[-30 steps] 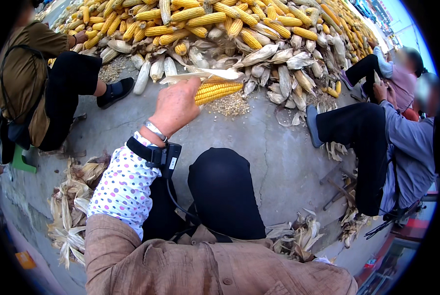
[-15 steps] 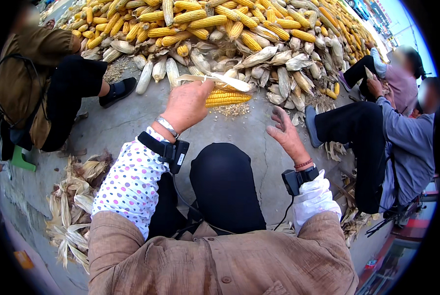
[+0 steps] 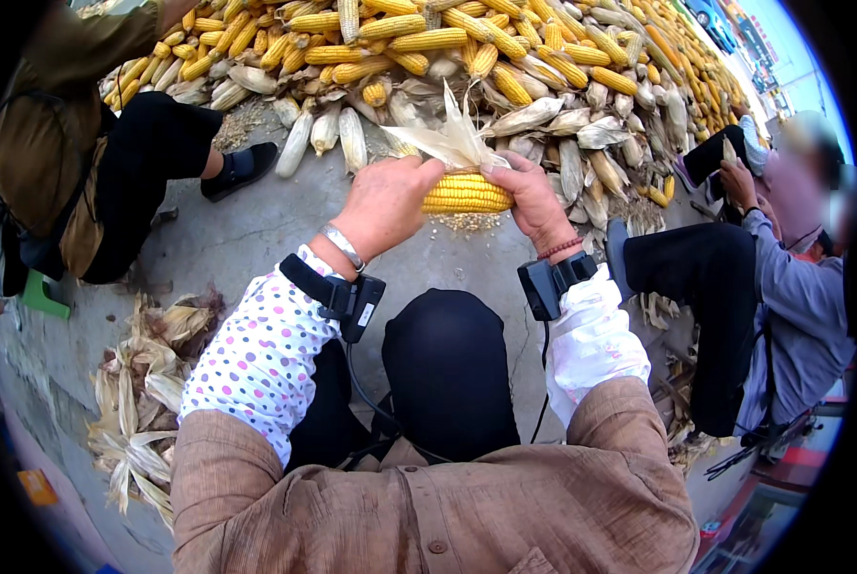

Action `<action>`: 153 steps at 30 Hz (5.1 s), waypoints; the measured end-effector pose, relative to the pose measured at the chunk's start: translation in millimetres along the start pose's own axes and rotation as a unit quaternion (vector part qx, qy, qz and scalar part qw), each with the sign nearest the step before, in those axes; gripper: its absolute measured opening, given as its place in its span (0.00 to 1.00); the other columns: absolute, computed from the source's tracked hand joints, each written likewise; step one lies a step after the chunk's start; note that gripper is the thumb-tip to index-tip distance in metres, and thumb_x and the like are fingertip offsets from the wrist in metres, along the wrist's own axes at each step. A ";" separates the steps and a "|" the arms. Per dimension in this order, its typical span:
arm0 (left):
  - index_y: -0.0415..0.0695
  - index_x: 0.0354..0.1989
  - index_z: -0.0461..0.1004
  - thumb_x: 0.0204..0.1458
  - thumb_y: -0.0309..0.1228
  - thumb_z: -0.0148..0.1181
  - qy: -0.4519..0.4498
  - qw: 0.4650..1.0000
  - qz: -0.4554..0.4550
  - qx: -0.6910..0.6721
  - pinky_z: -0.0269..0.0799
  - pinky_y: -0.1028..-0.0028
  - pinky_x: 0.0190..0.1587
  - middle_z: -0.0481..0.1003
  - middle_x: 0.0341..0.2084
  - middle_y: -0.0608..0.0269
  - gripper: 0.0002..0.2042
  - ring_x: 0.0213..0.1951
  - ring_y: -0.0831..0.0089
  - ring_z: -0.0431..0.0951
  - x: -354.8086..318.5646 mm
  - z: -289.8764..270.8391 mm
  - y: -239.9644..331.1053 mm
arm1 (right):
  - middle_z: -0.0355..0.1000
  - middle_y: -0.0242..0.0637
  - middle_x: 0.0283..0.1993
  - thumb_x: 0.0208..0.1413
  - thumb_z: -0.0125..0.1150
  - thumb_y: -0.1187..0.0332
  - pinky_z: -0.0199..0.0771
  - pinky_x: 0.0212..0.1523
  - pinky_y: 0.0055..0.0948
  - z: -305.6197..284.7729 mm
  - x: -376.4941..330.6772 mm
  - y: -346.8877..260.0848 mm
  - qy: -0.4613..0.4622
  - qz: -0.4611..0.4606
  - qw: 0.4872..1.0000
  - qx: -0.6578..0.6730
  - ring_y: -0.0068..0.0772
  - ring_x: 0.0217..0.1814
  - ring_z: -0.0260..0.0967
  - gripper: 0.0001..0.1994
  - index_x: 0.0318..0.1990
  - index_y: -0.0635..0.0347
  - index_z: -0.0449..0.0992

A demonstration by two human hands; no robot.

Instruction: The person sits on a low stool and shucks corn cobs by hand, removing the husks and silk. They repeatedly pick up cobs from a large pile, peel them, and toss the cleaned cobs onto a separate pile.

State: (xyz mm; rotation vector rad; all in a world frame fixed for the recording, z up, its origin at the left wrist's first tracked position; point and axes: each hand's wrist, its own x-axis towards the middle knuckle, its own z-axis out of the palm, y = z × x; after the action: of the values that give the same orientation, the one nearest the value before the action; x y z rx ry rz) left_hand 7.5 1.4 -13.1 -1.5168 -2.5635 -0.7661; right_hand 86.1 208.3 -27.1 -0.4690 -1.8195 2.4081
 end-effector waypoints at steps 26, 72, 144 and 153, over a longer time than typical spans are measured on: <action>0.40 0.41 0.68 0.35 0.30 0.62 -0.153 0.930 -0.174 -0.287 0.69 0.68 0.31 0.74 0.24 0.58 0.21 0.28 0.64 0.75 4.4 4.6 29.9 | 0.56 0.29 0.18 0.52 0.42 0.72 0.52 0.19 0.26 -81.0 16.9 11.1 0.235 -0.060 0.771 0.589 0.24 0.17 0.50 0.03 0.28 0.58 0.62; 0.38 0.51 0.68 0.47 0.38 0.59 -0.125 0.948 -0.179 -0.233 0.70 0.68 0.42 0.70 0.43 0.48 0.24 0.37 0.61 0.74 -8.9 -11.8 4.0 | 0.72 0.43 0.36 0.55 0.53 0.58 0.75 0.33 0.46 -163.2 -221.1 263.7 0.125 0.542 0.809 0.192 0.44 0.34 0.72 0.16 0.46 0.58 0.69; 0.36 0.48 0.69 0.46 0.29 0.62 -0.136 0.941 -0.295 -0.097 0.69 0.65 0.45 0.70 0.44 0.48 0.20 0.44 0.52 0.73 -40.0 -55.7 -21.1 | 0.64 0.46 0.45 0.49 0.51 0.71 0.74 0.34 0.40 36.2 57.0 298.2 -0.124 -0.131 0.703 -0.687 0.40 0.32 0.73 0.08 0.38 0.61 0.69; 0.36 0.47 0.69 0.47 0.32 0.60 -0.141 0.948 -0.275 -0.074 0.70 0.64 0.43 0.71 0.43 0.48 0.19 0.42 0.51 0.73 -38.7 -54.9 -17.6 | 0.66 0.44 0.42 0.52 0.47 0.72 0.70 0.44 0.42 -19.7 6.8 300.3 -0.132 0.052 0.719 -0.680 0.45 0.44 0.70 0.09 0.41 0.59 0.69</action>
State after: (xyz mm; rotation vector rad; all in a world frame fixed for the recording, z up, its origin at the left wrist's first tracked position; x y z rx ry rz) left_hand 2.1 -61.1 16.5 -0.9906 -3.2748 -0.8515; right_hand 119.6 141.7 -318.8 -0.2423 -3.4582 0.6624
